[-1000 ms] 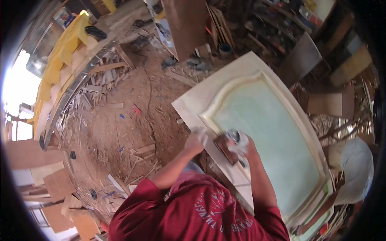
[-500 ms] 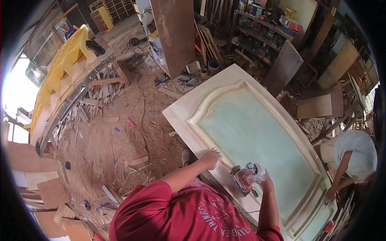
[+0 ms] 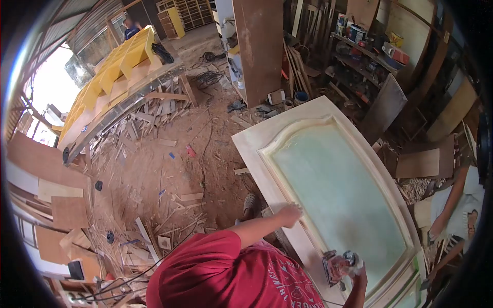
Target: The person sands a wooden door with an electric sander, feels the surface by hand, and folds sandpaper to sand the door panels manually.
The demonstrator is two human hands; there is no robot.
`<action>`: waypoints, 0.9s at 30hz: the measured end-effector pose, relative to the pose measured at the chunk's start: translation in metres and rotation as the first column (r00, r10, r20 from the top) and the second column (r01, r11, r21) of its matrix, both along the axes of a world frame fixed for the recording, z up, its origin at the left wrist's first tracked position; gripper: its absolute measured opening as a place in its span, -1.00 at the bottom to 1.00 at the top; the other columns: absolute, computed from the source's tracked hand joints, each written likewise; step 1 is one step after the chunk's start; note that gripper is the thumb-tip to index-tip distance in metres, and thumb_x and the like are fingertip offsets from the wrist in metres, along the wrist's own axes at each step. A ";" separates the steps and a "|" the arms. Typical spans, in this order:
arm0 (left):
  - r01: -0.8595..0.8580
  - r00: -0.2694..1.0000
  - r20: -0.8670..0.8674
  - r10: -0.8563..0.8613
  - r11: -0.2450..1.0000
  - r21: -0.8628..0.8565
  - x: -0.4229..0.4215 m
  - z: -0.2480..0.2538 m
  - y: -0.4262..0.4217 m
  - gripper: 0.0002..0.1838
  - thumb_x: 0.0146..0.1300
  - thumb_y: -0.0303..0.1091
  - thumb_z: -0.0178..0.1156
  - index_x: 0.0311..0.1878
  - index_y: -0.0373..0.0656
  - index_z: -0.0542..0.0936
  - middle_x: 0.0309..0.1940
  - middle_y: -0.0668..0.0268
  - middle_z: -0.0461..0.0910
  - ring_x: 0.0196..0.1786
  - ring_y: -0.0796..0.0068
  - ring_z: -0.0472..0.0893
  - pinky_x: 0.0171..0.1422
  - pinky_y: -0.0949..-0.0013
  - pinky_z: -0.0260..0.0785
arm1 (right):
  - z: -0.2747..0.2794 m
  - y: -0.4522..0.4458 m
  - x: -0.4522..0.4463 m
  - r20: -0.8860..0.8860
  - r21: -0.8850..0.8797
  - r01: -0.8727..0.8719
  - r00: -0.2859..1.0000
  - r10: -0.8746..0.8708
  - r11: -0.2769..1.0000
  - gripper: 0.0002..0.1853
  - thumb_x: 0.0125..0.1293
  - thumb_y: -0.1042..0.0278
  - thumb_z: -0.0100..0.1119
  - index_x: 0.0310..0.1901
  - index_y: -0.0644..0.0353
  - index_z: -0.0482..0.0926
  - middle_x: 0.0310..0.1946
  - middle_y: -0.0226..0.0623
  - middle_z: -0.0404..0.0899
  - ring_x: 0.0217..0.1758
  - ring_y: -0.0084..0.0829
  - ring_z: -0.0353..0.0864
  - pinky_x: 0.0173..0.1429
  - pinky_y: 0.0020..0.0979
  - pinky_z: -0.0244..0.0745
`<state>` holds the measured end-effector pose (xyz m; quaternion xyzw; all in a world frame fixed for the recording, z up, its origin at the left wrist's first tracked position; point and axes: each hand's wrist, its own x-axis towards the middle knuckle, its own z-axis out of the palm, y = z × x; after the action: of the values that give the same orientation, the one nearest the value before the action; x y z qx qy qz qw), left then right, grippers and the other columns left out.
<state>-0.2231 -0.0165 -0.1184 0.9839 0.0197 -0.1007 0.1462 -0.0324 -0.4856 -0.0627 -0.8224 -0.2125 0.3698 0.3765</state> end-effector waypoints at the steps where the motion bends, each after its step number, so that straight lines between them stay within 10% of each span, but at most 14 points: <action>1: 0.020 1.000 0.015 -0.020 1.000 -0.015 -0.001 -0.001 -0.016 -0.51 0.17 -0.38 0.34 0.21 -0.23 0.72 0.27 0.04 0.69 0.45 -0.01 0.59 0.71 -0.09 0.30 | 0.017 -0.004 -0.007 -0.007 -0.045 0.062 0.998 -0.063 0.997 -0.30 -0.10 0.23 0.73 0.14 0.18 0.66 -0.18 -0.32 0.78 -0.12 -0.37 0.74 -0.02 -0.27 0.68; 3: 0.045 0.998 0.034 -0.044 0.998 -0.034 -0.003 0.003 -0.029 -0.51 0.19 -0.39 0.32 0.23 -0.23 0.71 0.30 0.03 0.69 0.48 -0.02 0.59 0.73 -0.09 0.29 | 0.091 0.017 -0.040 -0.011 -0.135 0.187 0.982 -0.190 0.973 -0.39 -0.20 0.41 0.59 0.03 0.17 0.66 -0.24 -0.46 0.69 -0.22 -0.45 0.59 -0.07 -0.36 0.63; 10: 0.022 1.000 0.023 -0.021 0.999 -0.050 -0.011 0.001 0.007 -0.45 0.20 -0.40 0.33 0.31 -0.21 0.69 0.41 0.01 0.65 0.55 -0.02 0.55 0.74 -0.04 0.28 | 0.051 -0.013 -0.070 0.486 -0.180 0.225 0.867 -0.112 0.958 -0.41 -0.20 0.19 0.66 -0.10 0.13 0.60 -0.34 -0.43 0.59 -0.31 -0.36 0.54 -0.16 -0.26 0.58; 13: -0.004 1.000 -0.027 0.004 1.000 -0.012 -0.007 0.002 0.039 -0.45 0.19 -0.41 0.33 0.31 -0.21 0.70 0.43 0.00 0.64 0.57 -0.03 0.55 0.74 -0.02 0.28 | 0.034 0.023 -0.097 0.457 0.169 0.295 0.822 -0.340 0.940 -0.42 -0.17 0.14 0.68 -0.11 0.13 0.59 -0.32 -0.31 0.61 -0.28 -0.24 0.61 -0.12 -0.17 0.60; 17: -0.017 0.999 0.047 0.017 1.000 -0.003 -0.012 -0.007 0.062 -0.46 0.18 -0.44 0.33 0.29 -0.26 0.67 0.33 -0.08 0.66 0.52 -0.08 0.56 0.74 -0.04 0.28 | 0.042 0.097 -0.125 0.595 -0.048 0.391 0.751 -0.288 0.919 -0.32 -0.18 -0.01 0.59 -0.01 0.19 0.65 -0.15 0.05 0.69 -0.06 0.26 0.64 0.12 0.10 0.60; 22: 0.014 0.999 0.045 -0.011 0.998 -0.066 -0.006 0.002 0.065 -0.59 0.13 -0.51 0.29 0.10 -0.24 0.73 0.27 -0.05 0.71 0.44 -0.14 0.61 0.64 -0.06 0.39 | 0.074 0.202 -0.150 0.642 0.002 0.484 0.670 -0.373 0.875 -0.43 0.10 -0.11 0.65 -0.07 0.17 0.68 -0.15 0.03 0.75 -0.01 0.20 0.72 0.10 0.10 0.61; 27: 0.142 0.985 -0.079 -0.155 0.978 -0.151 0.005 0.003 0.059 -0.40 0.25 -0.36 0.39 0.39 -0.23 0.66 0.46 -0.11 0.60 0.57 -0.17 0.51 0.76 -0.07 0.28 | 0.081 0.232 -0.164 0.552 -0.127 0.599 0.705 -0.446 0.790 -0.36 0.09 -0.21 0.59 -0.01 0.18 0.67 -0.07 0.06 0.75 0.05 0.18 0.73 0.14 0.11 0.65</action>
<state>-0.2183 0.0424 -0.1155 0.9639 -0.0547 -0.1568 0.2082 -0.1965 -0.2537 0.0179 -0.9612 0.0017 0.0506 0.2711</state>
